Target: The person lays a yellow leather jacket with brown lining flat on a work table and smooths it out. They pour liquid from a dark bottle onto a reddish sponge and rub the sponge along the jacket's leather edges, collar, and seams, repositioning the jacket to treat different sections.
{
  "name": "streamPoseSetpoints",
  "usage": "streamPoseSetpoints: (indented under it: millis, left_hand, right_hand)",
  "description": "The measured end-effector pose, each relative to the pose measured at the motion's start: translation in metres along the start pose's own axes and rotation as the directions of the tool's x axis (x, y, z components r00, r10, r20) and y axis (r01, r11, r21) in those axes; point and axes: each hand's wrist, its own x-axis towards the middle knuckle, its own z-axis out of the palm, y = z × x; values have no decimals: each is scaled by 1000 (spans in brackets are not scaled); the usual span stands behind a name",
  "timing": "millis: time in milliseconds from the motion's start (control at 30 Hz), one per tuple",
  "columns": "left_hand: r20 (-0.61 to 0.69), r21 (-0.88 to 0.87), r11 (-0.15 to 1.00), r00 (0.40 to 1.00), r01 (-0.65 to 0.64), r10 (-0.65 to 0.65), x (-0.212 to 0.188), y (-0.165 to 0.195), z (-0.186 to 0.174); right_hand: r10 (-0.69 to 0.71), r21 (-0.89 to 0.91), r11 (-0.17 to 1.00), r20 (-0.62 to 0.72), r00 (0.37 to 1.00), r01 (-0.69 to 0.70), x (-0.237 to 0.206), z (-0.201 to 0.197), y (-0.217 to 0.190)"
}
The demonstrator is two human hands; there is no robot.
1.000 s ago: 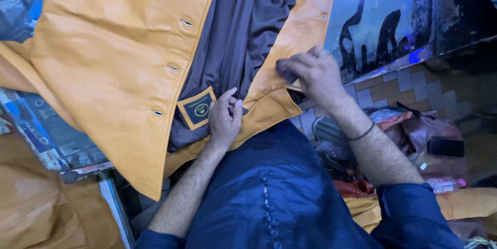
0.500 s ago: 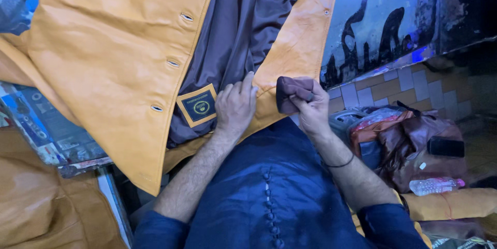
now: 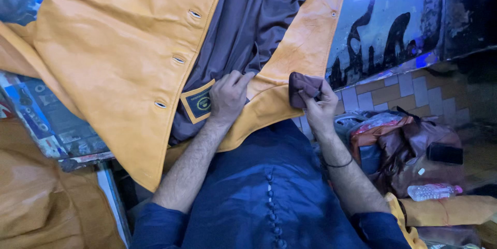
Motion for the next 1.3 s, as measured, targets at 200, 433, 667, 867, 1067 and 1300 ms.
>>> streamPoseSetpoints:
  millis: [200,433,667,867,1067,1300]
  left_hand:
    - [113,207,969,987,-134,113,-2,-2,1]
    - [131,161,984,990,-79,58,2,-7,-4]
    - [130,46,999,992,-15,9,3,-11,-6]
    - [60,-21,998,997,-53,55,5,-14,-10]
    - [4,-200,980,1000,-23,24,-2,7,-21]
    - [-34,-279,952,990,123,-138,-16,32,-6]
  right_hand:
    - [-465,-691,424,388,796,585,20,4,-56]
    - [-342,-599,261,676,653,757,34,41,-38]
    - [-387,-562,250,688,614,788,31,44,-50]
    - [-362,-612,307,633,684,729,22,28,-55]
    - [-361,-753,342,448,818,563,33,-37,-48]
    - [-455,-838,346,244,857,423,58,-58,-26]
